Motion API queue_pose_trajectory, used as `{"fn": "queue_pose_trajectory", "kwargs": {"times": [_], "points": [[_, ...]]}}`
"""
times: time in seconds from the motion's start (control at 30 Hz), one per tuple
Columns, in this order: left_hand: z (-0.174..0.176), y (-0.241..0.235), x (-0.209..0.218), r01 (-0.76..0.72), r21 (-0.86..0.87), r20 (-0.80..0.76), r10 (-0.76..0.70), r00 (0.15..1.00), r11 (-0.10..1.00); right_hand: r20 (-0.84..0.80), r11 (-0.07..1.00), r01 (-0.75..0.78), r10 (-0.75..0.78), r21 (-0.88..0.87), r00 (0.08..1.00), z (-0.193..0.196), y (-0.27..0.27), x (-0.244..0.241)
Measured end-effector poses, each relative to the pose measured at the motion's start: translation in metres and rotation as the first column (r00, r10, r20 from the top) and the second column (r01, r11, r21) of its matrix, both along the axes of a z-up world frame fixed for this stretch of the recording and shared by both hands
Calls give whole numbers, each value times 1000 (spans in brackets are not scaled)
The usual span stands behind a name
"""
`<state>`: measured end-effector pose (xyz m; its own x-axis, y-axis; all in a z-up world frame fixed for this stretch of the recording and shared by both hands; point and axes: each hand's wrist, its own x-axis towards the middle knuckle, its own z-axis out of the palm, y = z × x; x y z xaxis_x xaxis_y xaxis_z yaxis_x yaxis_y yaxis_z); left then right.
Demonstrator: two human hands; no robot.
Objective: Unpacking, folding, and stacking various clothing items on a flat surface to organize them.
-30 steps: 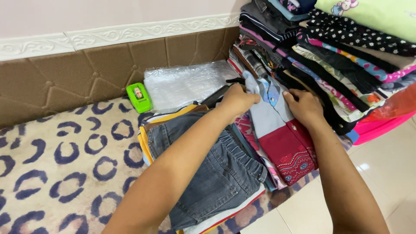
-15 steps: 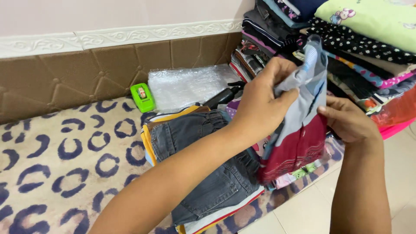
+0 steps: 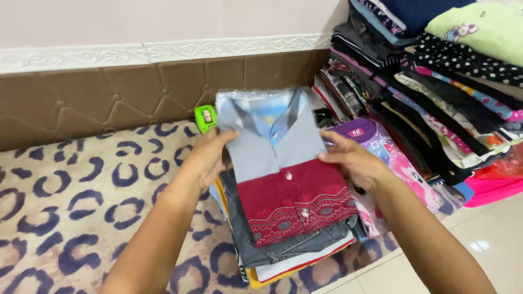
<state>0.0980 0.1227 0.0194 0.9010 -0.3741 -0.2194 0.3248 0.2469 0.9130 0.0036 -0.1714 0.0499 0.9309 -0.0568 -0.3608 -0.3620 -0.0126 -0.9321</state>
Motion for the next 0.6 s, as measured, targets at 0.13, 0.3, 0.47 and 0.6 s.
{"fn": "queue_pose_trajectory", "kwargs": {"times": [0.13, 0.3, 0.47, 0.6], "points": [[-53, 24, -10, -9, -92, -58, 3, 998, 996, 47, 1000, 2, -1, -3, 999, -6, 3, 1], [-46, 33, -41, 62, 216, 77, -80, 994, 974, 102, 966, -246, 254, -81, 962, 6, 1, 0], [-15, 18, -23, -64, 96, 429, 16, 903, 993, 254, 977, -213, 212, -25, 944, 30, 14, 22], [36, 32, -8, -116, -226, 322, 186, 928, 967, 483, 981, -162, 91, 108, 871, 64, 21, 23]]}}
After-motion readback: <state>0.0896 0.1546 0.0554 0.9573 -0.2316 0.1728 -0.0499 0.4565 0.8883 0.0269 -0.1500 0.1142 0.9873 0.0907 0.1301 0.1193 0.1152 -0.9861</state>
